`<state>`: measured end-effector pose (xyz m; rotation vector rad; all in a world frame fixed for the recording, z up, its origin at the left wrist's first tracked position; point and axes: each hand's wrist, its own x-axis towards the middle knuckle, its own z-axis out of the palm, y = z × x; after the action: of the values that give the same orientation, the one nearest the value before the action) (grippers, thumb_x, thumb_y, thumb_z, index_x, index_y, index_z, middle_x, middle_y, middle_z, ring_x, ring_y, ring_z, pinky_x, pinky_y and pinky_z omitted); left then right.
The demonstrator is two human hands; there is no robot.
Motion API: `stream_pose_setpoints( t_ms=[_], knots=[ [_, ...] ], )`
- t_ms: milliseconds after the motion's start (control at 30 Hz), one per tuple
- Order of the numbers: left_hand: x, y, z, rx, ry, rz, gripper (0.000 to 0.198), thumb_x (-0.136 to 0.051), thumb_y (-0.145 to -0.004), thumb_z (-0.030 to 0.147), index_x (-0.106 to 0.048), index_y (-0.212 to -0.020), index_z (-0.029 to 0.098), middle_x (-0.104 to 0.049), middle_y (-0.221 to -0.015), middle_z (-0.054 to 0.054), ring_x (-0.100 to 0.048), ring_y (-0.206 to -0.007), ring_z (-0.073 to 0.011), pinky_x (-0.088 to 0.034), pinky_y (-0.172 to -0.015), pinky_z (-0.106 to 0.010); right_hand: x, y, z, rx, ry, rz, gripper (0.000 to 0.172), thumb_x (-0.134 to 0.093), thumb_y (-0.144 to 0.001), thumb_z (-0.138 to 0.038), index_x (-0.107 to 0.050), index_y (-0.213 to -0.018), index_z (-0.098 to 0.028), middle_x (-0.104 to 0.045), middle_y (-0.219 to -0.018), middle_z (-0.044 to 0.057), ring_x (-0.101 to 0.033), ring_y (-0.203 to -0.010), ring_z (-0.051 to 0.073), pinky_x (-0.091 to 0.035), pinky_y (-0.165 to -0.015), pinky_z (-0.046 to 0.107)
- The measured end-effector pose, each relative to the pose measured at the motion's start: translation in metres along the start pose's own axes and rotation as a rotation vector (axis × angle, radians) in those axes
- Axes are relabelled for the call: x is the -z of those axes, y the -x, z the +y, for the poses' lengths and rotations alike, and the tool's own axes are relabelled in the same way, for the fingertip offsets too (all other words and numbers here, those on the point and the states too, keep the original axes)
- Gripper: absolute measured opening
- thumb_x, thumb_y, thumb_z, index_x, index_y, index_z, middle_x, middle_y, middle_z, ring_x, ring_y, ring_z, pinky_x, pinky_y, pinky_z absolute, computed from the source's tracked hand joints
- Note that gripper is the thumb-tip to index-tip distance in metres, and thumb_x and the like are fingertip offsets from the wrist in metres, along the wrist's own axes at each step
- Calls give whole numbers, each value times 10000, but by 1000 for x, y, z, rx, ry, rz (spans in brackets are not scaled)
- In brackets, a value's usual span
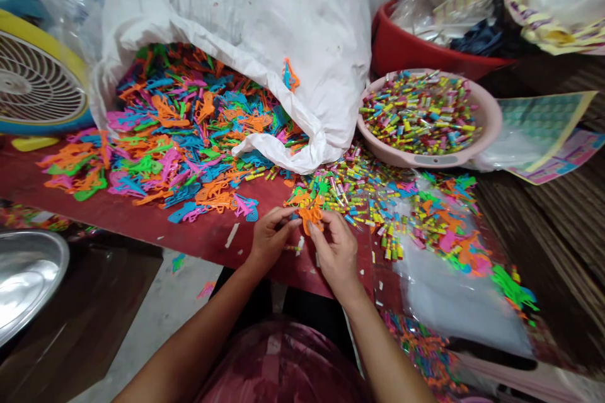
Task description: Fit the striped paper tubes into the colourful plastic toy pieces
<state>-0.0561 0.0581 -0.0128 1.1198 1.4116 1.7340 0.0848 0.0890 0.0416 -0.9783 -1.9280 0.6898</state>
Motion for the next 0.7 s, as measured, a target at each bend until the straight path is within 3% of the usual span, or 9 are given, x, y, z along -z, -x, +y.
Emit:
stream_pose_setpoints(
  t_ms=[267, 467, 700],
  knots=[
    [0, 1, 1, -71, -39, 7, 210, -683, -850, 305, -752, -1034, 232, -657, -810, -12, -564, -682, -130, -442, -662, -244, 9, -9, -8, 77, 71, -108, 96, -542, -946, -254, -630, -979, -234, -622, -898, 30, -580, -825, 186, -457, -752, 305],
    [-1, 0, 1, -66, -61, 1, 241, -680, -856, 295, -740, -1081, 233, -653, -823, -12, -554, -664, -126, -434, -647, -241, 7, -1, -3, 9, 2, -31, 104, -564, -934, -268, -628, -1011, -240, -633, -931, 30, -590, -847, 193, -458, -771, 310],
    [0, 0, 2, -53, -58, -3, 238, -675, -856, 271, -742, -1080, 221, -677, -875, -22, -558, -656, -122, -433, -632, -237, 3, 3, -2, 10, 10, -40, 72, -558, -940, -258, -622, -963, -234, -621, -916, 26, -581, -852, 189, -444, -773, 303]
  ],
)
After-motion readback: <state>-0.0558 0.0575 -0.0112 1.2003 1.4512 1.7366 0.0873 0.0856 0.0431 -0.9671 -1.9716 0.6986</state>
